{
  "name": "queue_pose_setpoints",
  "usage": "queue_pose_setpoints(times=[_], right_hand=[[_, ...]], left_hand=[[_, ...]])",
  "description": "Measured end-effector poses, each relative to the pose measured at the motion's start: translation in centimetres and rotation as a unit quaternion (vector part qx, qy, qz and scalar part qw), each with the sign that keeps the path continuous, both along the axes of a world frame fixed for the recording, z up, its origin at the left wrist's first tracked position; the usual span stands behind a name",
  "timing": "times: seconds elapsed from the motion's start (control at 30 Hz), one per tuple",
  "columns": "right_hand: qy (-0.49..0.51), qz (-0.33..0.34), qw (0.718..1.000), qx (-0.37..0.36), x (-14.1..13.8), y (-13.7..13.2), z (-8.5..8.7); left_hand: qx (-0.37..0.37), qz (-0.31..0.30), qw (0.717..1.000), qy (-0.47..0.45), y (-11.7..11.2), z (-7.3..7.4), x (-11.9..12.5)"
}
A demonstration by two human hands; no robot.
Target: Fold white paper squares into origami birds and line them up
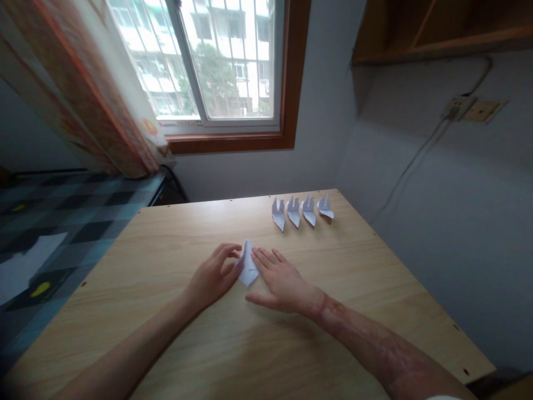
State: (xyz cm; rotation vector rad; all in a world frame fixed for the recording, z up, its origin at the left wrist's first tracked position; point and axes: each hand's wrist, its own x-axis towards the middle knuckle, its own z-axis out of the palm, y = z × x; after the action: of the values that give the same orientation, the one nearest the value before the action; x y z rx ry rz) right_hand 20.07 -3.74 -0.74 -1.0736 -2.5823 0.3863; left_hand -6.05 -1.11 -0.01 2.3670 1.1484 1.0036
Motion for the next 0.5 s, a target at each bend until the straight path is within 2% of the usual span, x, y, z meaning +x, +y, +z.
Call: queue_pose_setpoints(times=[0.17, 0.3, 0.5], right_hand=[[0.004, 0.0, 1.0, 0.001, 0.1, 0.0, 0.0], [0.005, 0.0, 1.0, 0.0, 0.1, -0.1, -0.2], [0.008, -0.001, 1.0, 0.0, 0.0, 0.0, -0.3]], left_hand=[[-0.028, -0.056, 0.997, 0.05, 0.0, 0.3, 0.2], [-0.008, -0.038, 0.996, 0.075, 0.7, -0.7, 0.2], [-0.004, -0.044, 0.983, 0.177, 1.4, -1.9, 0.1]])
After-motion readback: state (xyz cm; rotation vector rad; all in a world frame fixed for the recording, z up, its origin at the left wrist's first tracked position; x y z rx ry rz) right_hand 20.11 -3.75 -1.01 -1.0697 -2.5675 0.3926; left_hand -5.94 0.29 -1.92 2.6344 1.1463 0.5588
